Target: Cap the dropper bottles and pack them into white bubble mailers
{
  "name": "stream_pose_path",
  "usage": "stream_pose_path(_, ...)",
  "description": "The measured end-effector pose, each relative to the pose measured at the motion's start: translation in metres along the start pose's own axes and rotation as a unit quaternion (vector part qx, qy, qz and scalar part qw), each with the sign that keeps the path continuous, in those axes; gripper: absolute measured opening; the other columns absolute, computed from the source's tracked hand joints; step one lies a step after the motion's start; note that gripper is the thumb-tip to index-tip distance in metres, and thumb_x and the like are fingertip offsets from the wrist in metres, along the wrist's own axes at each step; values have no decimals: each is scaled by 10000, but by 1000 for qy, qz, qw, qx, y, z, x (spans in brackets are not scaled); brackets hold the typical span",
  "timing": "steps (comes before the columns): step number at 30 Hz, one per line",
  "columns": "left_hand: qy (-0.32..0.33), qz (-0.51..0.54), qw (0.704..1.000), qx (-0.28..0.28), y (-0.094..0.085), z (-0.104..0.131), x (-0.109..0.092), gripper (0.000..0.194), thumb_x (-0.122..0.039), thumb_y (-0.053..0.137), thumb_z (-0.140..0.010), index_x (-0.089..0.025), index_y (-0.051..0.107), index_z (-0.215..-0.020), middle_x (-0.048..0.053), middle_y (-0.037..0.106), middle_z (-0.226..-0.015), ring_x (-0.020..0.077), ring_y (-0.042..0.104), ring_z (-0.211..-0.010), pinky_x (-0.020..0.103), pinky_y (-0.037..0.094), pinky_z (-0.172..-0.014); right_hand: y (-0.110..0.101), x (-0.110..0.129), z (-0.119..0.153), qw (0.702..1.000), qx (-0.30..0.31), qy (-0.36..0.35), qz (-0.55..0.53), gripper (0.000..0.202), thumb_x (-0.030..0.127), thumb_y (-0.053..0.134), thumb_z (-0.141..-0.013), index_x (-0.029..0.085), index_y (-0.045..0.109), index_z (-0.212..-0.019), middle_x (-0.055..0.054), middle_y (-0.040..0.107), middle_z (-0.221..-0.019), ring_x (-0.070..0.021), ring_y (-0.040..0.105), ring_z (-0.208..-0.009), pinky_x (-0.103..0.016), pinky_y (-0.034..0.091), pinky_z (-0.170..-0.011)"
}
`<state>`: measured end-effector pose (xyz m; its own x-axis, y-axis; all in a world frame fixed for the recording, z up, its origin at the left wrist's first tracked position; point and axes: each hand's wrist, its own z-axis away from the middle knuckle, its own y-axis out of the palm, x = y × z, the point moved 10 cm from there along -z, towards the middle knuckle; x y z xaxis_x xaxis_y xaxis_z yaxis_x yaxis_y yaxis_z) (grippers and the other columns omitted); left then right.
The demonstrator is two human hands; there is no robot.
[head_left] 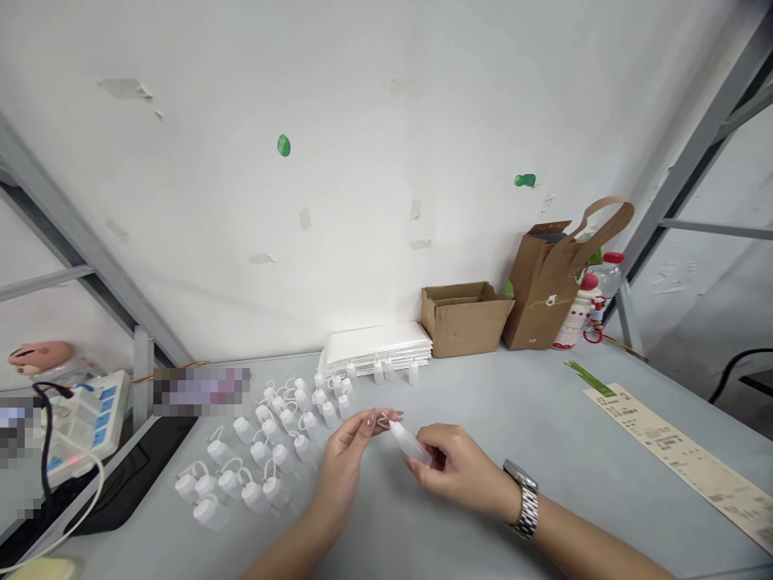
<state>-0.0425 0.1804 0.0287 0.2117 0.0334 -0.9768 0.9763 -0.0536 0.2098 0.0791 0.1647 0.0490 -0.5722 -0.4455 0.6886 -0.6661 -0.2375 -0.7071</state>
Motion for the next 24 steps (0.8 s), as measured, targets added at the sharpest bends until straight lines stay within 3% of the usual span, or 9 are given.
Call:
stream_pose_path(13,-13,-46,999,6,2,1,-3,197,-378,615,-757,-186,661,-763,57,736,-890,236,639,-919,345,456,-872,6,2,2,1000,15,-2,17,261,214,527,-712,201,321,-551,66,373,-526,-82,349,-494,-205,270,-499)
stream_pose_path(17,-6,-52,999,2,1,1,-6,200,-382,618,-754,-187,661,-765,56,734,-897,236,636,-931,340,451,-878,6,3,1,999,6,-5,50,186,219,539,-744,189,436,-592,40,451,-578,-104,416,-544,-215,319,-533)
stream_pose_path(20,-3,-65,998,-7,-2,1,-6,204,-389,626,-746,-188,659,-767,61,731,-907,240,636,-928,341,454,-867,4,5,0,998,-12,-21,53,87,234,538,-793,180,555,-726,-4,534,-708,-142,490,-676,-240,389,-625)
stream_pose_path(24,1,-106,994,1,0,1,-1,228,-394,599,-769,-189,661,-846,72,708,-991,242,609,-986,347,435,-896,-7,-3,-1,997,-67,-3,27,122,268,555,-822,190,628,-880,-48,525,-869,-174,506,-821,-280,428,-741)
